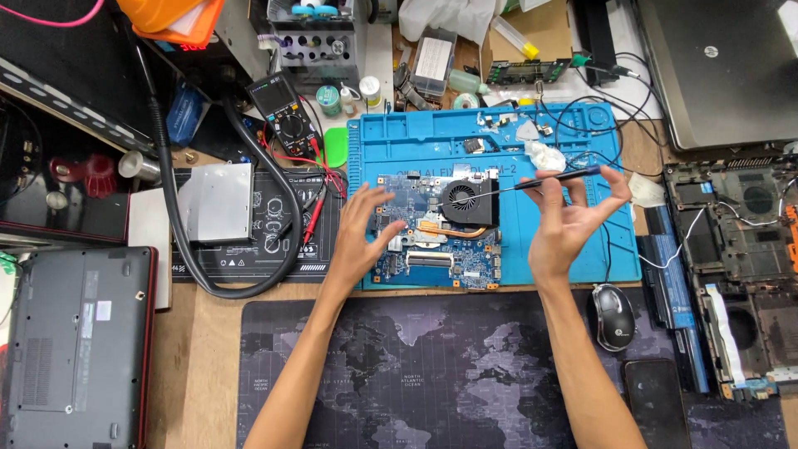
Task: Applying thermal paste and installing a cooling fan onto a laptop motherboard
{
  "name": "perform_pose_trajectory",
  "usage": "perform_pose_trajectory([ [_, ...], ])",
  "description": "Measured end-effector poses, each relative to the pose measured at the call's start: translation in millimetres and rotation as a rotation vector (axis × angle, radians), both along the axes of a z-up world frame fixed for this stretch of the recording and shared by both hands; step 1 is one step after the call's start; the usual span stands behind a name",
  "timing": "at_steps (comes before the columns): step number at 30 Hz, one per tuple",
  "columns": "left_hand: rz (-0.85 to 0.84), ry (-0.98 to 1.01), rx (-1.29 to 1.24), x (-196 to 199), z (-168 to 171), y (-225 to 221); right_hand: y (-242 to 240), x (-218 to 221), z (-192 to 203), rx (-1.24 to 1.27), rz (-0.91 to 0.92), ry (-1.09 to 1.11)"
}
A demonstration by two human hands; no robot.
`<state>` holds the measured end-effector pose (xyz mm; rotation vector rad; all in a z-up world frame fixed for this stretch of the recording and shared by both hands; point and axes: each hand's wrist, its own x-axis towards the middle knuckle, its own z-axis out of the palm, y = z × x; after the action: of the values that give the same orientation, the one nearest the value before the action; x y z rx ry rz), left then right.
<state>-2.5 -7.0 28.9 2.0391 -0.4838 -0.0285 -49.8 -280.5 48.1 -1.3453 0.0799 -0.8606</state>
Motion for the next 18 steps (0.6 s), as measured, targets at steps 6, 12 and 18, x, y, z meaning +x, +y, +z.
perform_pose_trajectory([
  [6, -0.037, -0.109, 0.098, -11, -8, 3, 40, 7, 50, -0.403, 0.192, -0.067],
  [12, -0.064, -0.188, 0.21, -10, -25, 5, 51, 14, 48, -0.544, 0.308, -0.089],
  [18, -0.047, -0.214, 0.208, -8, -34, 3, 54, 16, 50, -0.574, 0.321, -0.082],
])
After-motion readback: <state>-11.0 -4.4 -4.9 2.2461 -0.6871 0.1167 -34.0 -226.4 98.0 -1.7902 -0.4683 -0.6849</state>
